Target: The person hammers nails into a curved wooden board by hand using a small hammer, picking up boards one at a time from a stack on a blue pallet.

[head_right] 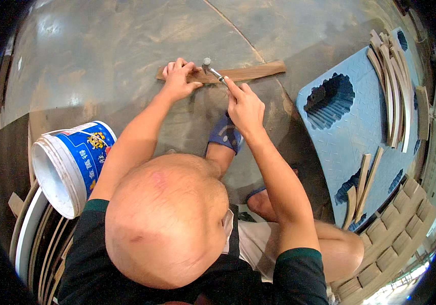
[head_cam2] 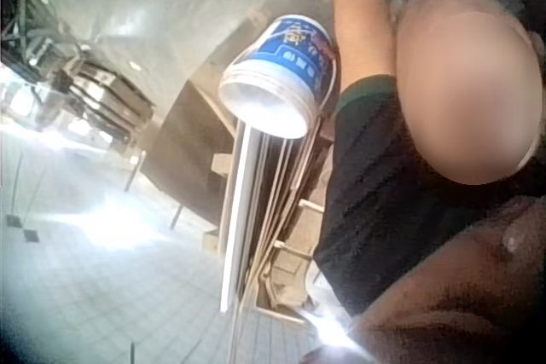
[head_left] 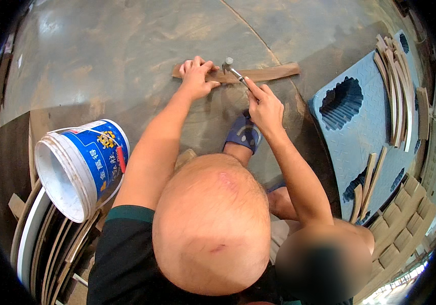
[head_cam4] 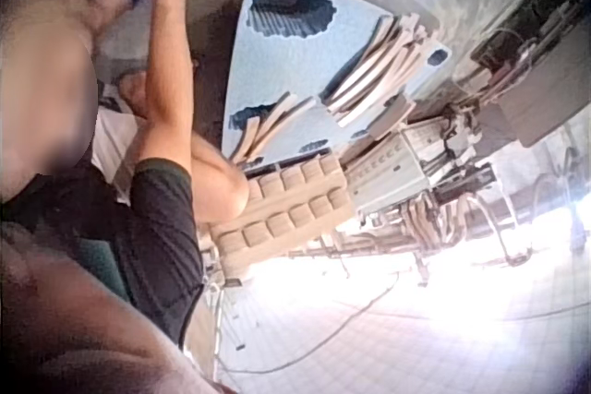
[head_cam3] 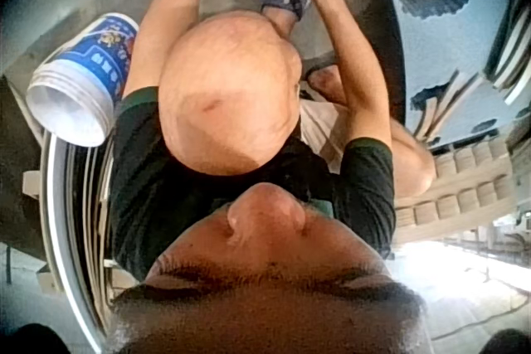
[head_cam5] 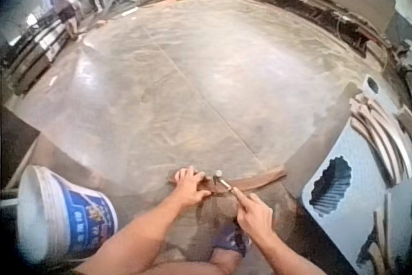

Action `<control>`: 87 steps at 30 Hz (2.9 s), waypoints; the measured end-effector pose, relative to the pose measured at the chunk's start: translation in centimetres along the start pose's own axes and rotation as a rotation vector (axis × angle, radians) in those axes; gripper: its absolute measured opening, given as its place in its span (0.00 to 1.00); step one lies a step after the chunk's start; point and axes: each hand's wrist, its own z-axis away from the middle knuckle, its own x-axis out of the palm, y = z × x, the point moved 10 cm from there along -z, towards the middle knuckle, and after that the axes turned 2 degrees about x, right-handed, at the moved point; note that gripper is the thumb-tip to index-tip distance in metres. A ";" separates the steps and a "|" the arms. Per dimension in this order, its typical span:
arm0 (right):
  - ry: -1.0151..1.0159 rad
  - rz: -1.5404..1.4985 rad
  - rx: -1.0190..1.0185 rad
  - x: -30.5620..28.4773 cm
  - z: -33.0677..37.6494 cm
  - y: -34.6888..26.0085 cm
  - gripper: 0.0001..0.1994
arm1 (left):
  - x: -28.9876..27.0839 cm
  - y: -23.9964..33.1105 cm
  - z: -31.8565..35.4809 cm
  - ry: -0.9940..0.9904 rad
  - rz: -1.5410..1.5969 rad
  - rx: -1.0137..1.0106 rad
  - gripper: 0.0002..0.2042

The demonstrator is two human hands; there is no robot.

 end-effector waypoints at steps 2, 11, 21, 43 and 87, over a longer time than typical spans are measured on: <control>-0.006 0.006 -0.015 0.4 -0.5 -0.2 0.20 | 0.0 -0.1 0.0 -0.007 -0.031 -0.019 0.26; -0.049 0.059 -0.004 0.5 -0.8 -0.1 0.21 | -0.2 0.2 0.1 0.024 -0.001 -0.015 0.25; -0.119 0.062 0.087 1.1 -0.8 -0.2 0.21 | -0.5 -0.2 0.5 0.111 0.015 0.009 0.27; -0.055 0.000 0.110 -1.3 -0.7 -0.9 0.20 | -0.2 -0.9 -0.3 0.107 0.015 -0.026 0.27; 0.000 -0.020 0.124 -1.6 0.7 -0.3 0.22 | -0.7 -1.3 0.2 0.153 0.052 -0.068 0.27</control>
